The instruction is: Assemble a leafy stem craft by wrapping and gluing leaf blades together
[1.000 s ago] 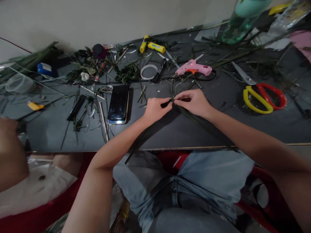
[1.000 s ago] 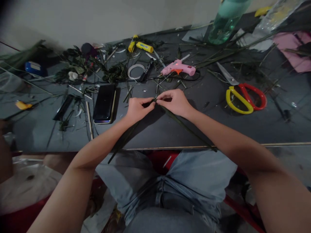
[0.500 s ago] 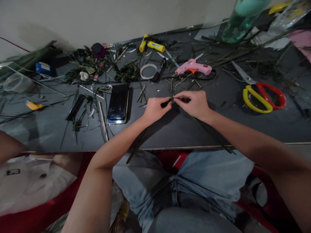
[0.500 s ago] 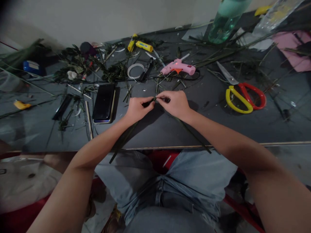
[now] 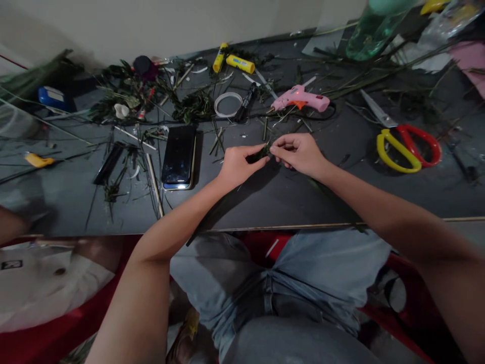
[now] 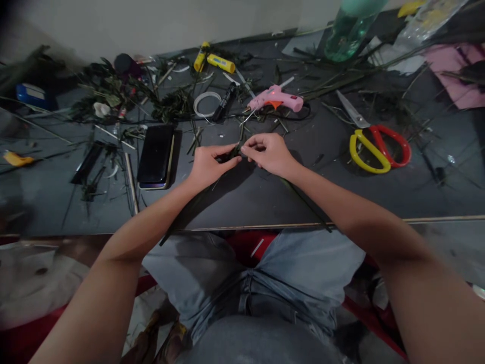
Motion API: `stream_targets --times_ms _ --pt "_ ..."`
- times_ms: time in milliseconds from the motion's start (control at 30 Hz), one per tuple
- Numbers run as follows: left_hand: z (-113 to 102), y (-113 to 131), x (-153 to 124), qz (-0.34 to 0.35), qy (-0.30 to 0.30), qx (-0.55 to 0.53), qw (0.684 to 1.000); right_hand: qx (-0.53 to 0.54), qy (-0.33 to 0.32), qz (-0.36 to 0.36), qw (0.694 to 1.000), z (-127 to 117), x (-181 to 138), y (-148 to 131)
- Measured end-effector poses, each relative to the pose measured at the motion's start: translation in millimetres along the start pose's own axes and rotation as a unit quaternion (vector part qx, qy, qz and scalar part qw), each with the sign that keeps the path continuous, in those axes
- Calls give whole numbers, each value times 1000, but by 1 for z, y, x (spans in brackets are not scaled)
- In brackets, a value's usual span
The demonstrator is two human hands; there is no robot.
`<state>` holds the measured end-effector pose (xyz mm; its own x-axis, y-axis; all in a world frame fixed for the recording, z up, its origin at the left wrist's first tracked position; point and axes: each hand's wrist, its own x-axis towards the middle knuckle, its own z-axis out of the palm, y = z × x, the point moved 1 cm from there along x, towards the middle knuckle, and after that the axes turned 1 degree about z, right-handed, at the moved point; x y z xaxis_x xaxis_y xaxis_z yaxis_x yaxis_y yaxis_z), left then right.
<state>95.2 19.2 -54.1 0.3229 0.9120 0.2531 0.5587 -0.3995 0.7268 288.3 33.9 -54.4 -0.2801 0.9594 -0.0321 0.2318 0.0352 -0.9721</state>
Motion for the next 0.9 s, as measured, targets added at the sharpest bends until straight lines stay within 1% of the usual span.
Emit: stream_targets --times_ms 133,233,300,367,467,533,600,667,733,800,900 --pt "0 0 1 7 -14 -9 1000 30 -68 21 997 -1 1 -4" --pt "-2 -2 3 33 -39 -9 999 16 -74 9 997 -4 1 -4" --pt "-4 -3 5 54 -57 -7 997 -20 -57 -27 998 -6 -1 -3" --pt "-6 -4 6 64 -72 0 995 -88 -26 -94 991 -7 -4 -3" --pt "-7 -6 7 57 -95 4 994 -211 10 -198 957 -10 -7 -2" --pt "-6 -7 8 46 -117 -19 992 -259 8 -230 938 -12 -8 -1" --pt "-6 -10 9 36 -151 -81 985 -276 2 -237 931 -14 -7 1" --pt "-6 -14 11 28 -198 -159 967 -280 -4 -238 930 -15 -5 2" --pt "-7 -19 13 17 -224 -214 951 -279 -5 -236 931 -15 -5 2" --pt "-8 -24 16 2 -211 -230 950 -271 0 -223 937 -14 -5 0" --pt "-9 -29 18 -13 -176 -219 960 -229 22 -176 957 -12 -5 -1"
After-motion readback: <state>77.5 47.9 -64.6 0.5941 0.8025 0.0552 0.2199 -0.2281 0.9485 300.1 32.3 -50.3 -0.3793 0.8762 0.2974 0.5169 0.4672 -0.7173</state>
